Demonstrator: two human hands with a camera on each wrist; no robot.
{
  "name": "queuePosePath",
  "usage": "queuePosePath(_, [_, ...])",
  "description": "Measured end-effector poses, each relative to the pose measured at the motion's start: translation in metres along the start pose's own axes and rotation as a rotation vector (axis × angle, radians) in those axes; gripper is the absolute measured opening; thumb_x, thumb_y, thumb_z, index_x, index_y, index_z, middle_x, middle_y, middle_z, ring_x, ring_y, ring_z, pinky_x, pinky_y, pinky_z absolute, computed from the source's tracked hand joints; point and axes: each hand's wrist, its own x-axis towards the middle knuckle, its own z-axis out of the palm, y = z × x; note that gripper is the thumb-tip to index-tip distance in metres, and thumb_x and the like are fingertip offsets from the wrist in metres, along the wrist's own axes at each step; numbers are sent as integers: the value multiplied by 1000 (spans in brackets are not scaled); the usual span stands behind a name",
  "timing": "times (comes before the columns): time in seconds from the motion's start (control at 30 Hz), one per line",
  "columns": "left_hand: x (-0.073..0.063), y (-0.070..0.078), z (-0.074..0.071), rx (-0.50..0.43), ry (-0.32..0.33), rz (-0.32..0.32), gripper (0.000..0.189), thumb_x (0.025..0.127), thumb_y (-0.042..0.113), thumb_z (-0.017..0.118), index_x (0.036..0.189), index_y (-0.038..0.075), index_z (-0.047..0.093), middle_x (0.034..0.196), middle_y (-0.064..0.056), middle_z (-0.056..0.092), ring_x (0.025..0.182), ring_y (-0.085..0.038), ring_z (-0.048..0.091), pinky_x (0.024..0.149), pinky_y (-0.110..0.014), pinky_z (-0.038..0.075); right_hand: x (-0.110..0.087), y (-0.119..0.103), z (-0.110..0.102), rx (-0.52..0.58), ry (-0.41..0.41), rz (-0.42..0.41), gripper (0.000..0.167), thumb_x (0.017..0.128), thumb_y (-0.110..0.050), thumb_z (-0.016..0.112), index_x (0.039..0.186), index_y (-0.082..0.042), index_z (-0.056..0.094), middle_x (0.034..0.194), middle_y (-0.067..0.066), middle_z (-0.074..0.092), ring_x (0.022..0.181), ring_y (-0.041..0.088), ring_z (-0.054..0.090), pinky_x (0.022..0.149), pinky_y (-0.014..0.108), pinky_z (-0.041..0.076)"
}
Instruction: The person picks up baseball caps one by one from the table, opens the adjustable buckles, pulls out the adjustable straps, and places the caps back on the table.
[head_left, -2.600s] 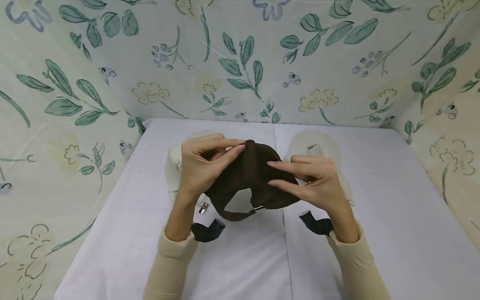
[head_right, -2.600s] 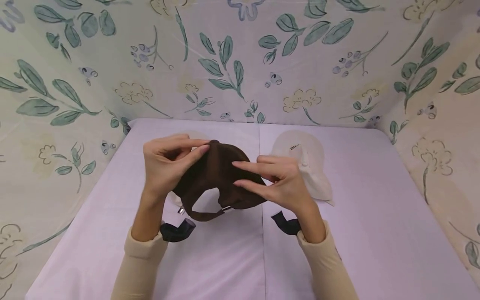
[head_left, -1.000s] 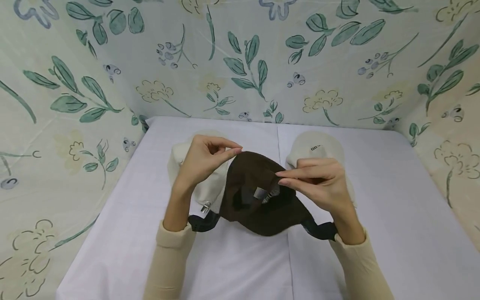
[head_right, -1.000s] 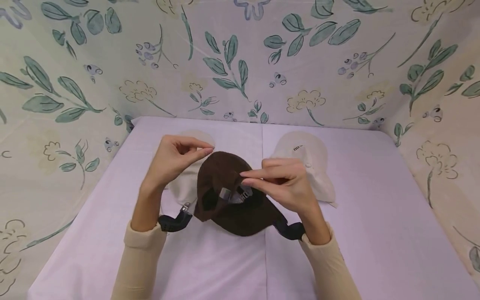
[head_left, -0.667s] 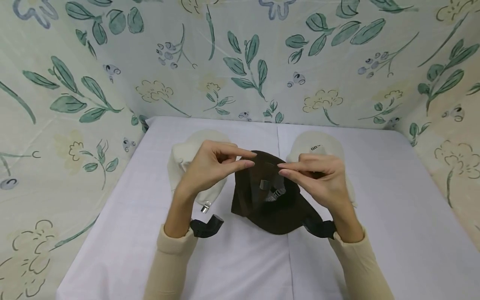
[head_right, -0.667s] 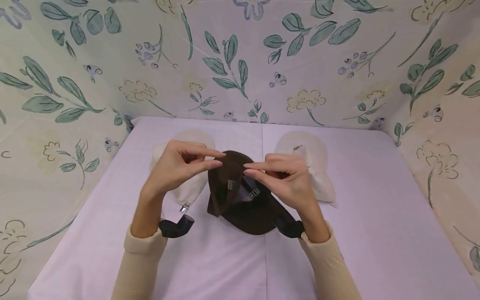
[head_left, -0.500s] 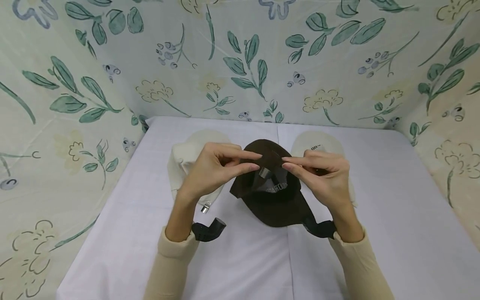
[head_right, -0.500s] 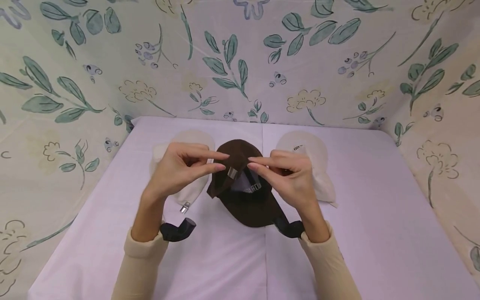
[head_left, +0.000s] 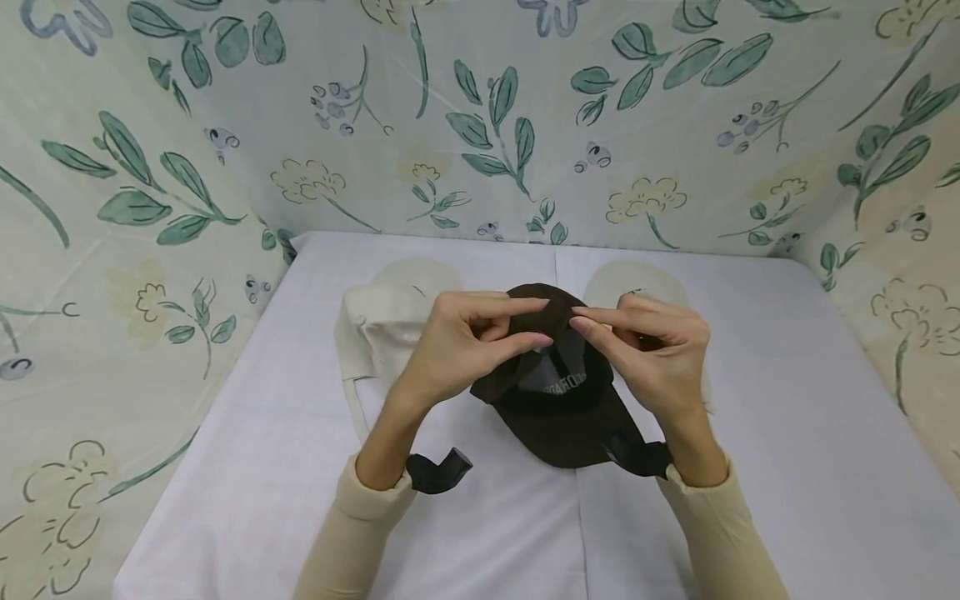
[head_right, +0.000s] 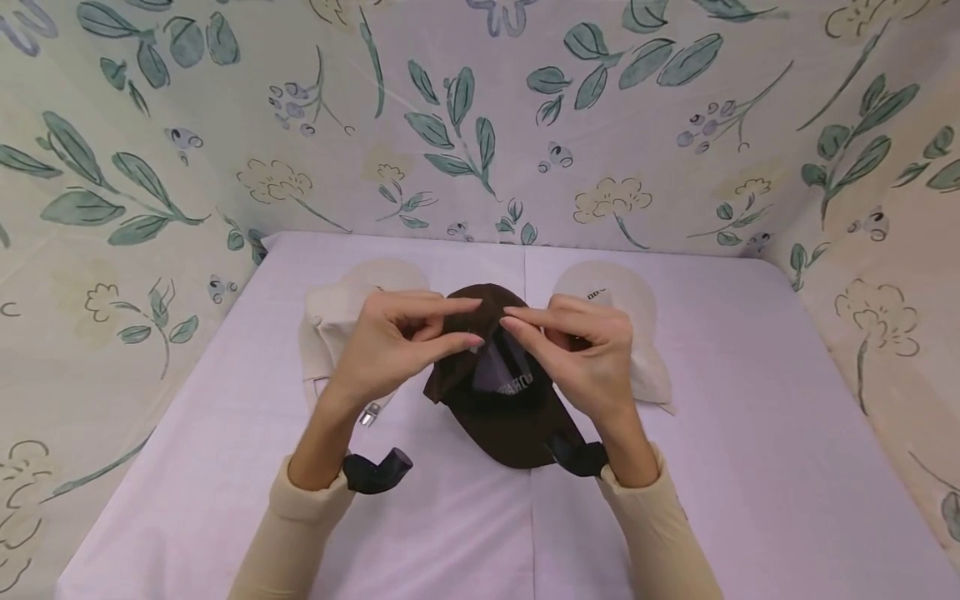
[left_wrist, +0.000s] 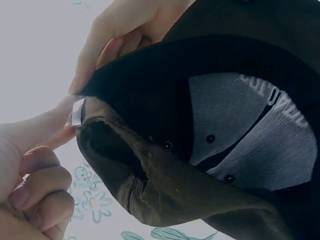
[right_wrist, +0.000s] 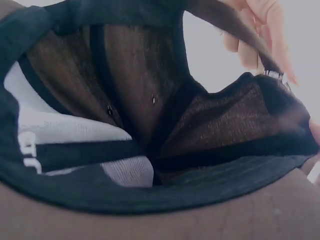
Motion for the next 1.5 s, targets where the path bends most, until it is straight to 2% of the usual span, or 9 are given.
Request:
queuePosePath(0.2, [1,0,4,143,6,99,41,78,3,90,117,-1,77,56,1,31,55,-7,29,54,-24,26,1,-3,5,-17,56,-7,7,74,17,80,80,14,78,52,-3,27,52,2,26,50,17,15])
queuePosePath(0.4, [2,-2,5,226,22,158,35,84,0,82,118,0,77,57,0,33,55,-6,29,53,-23,25,1,-4,9,-4,90,-13,7,74,17,80,80,15,77,52,-3,27,52,2,25,50,17,14])
queuePosePath(0.57, [3,-4,3,211,23,173,33,87,-2,77,120,0,76,57,-1,34,55,-6,30,53,-23,25,0,-4,10,-5,80,-13,7,74,17,80,80,14,78,51,-3,28,53,2,26,50,22,13])
queuePosePath(0.77, [3,-5,-4,205,10,183,30,86,-2,80,116,0,77,57,-1,32,55,-7,28,53,-23,24,0,-4,9,-2,75,-12,9,74,17,81,81,14,78,52,-3,28,53,3,26,49,24,13])
queuePosePath(0.93, [4,-7,-2,234,-7,214,36,81,3,87,116,-1,77,56,-1,33,55,-6,28,54,-23,26,0,-3,8,5,72,-8,8,74,16,81,82,15,78,52,-2,28,53,3,26,49,21,15])
queuePosePath(1.07, [3,-8,1,248,13,227,34,83,1,84,116,-2,77,56,-1,34,56,-6,30,54,-23,27,-1,-2,9,7,62,-3,9,74,17,80,82,15,78,52,-3,29,53,3,28,50,18,17])
queuePosePath(1.27, [2,-9,-3,181,39,217,26,85,-5,78,111,-3,77,57,-2,33,56,-7,29,54,-23,24,-1,-2,11,5,44,-1,12,73,19,79,82,12,79,52,-3,29,54,3,28,52,18,18])
queuePosePath(1.4, [2,-8,-3,125,45,202,21,85,-5,80,105,-3,78,56,-3,33,56,-7,29,53,-22,23,-2,-2,12,-4,46,4,13,72,19,80,82,12,79,52,-3,28,53,3,27,52,19,18])
queuePosePath(1.5, [3,-6,0,122,39,203,22,83,-3,82,105,-4,77,56,-3,33,56,-7,29,54,-22,23,-2,-2,12,-7,54,0,11,73,18,80,82,12,79,52,-3,28,53,3,26,51,21,17])
